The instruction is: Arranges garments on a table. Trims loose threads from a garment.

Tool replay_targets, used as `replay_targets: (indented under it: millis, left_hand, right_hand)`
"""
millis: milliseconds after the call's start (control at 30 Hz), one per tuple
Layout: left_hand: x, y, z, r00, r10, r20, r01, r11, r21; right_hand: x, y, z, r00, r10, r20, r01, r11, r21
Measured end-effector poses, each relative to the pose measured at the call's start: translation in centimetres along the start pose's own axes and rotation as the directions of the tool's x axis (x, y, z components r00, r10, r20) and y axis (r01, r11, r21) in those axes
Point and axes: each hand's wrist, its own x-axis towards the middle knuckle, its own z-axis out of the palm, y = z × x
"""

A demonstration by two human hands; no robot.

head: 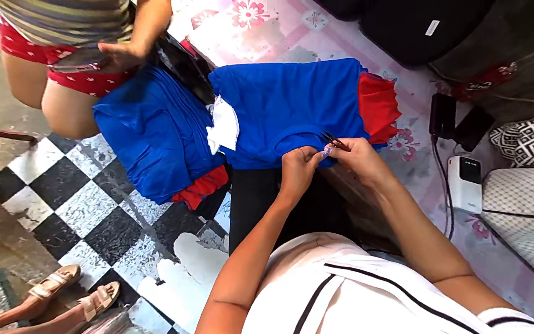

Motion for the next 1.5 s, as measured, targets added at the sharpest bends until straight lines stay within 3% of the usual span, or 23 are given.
replay_targets:
  millis: [67,167,233,400,467,567,667,867,1300,1400,1467,1500]
  left_hand:
    - [-0.2,0.1,-0.6,0.999,0.042,0.029,-0.044,0.996,0.077]
    - [-1.1,1.1,-2.5,0.989,-0.062,0.134,0.018,0.951,0.310]
    - [-1.5,1.8,-2.5,0.987,-0.075,0.145,0.019,0.934,0.356]
    - [-0.9,0.3,-0.2,0.970,0.244,-0.006,-0.220,0.885,0.411]
    - [-1.1,-0.4,-0.6,0.976,0.216,0.003,-0.205,0.924,0.323]
    - [-1.6,-0.8,-1.4,0.999,0.008,0.039,-0.012,0.995,0.099]
    - [-2.2,-1.1,-1.4,0.995,-0.086,0.047,0.089,0.994,-0.062]
    - [-2.5,-1.3,-1.0,1.000,-0.019,0.008,0.020,0.993,-0.114]
    - [-2.7,-1.9,-0.7,1.000,-0.020,-0.005,0.019,0.992,-0.123]
    - [-3.1,-1.7,-1.0,0.995,-0.036,0.095,0.037,0.999,-0.001]
    - [-3.0,-0.6,-2.3,0.952,-0.148,0.267,0.083,0.967,0.240]
    - [-3.0,0.1,-2.7,0.940,-0.191,0.281,0.091,0.938,0.333]
  right_hand:
    - [-0.1,0.0,-0.1,0.999,0.038,0.001,-0.038,0.996,0.083]
    - [-0.4,-0.2,-0.2,0.996,0.087,-0.012,-0.085,0.989,0.121]
    - [-0.6,-0.4,0.0,0.996,0.088,-0.013,-0.086,0.991,0.099]
    - [-0.6,-0.7,0.5,0.999,0.040,-0.027,-0.039,0.999,0.018]
    - [-1.0,-0.7,-0.2,0.999,0.038,0.007,-0.038,0.999,0.017]
    - [-2.3,-1.4,-2.2,0.990,0.058,0.125,-0.068,0.995,0.077]
    - [-2.9,-2.3,-3.2,0.971,0.118,0.208,-0.110,0.993,-0.049]
    - [-1.6,-2.2,-2.2,0.948,0.177,0.264,-0.116,0.966,-0.229]
    - [-1.1,-0.9,-0.9,0.970,0.143,0.194,-0.110,0.979,-0.172]
    - [-1.3,-0.6,-1.1,0.981,0.124,0.151,-0.096,0.978,-0.183]
    - [-1.9,-0.6,-1.3,0.990,-0.014,0.139,0.052,0.960,-0.276]
    - [-2.3,-0.5,-1.2,0.985,-0.130,0.114,0.163,0.921,-0.354]
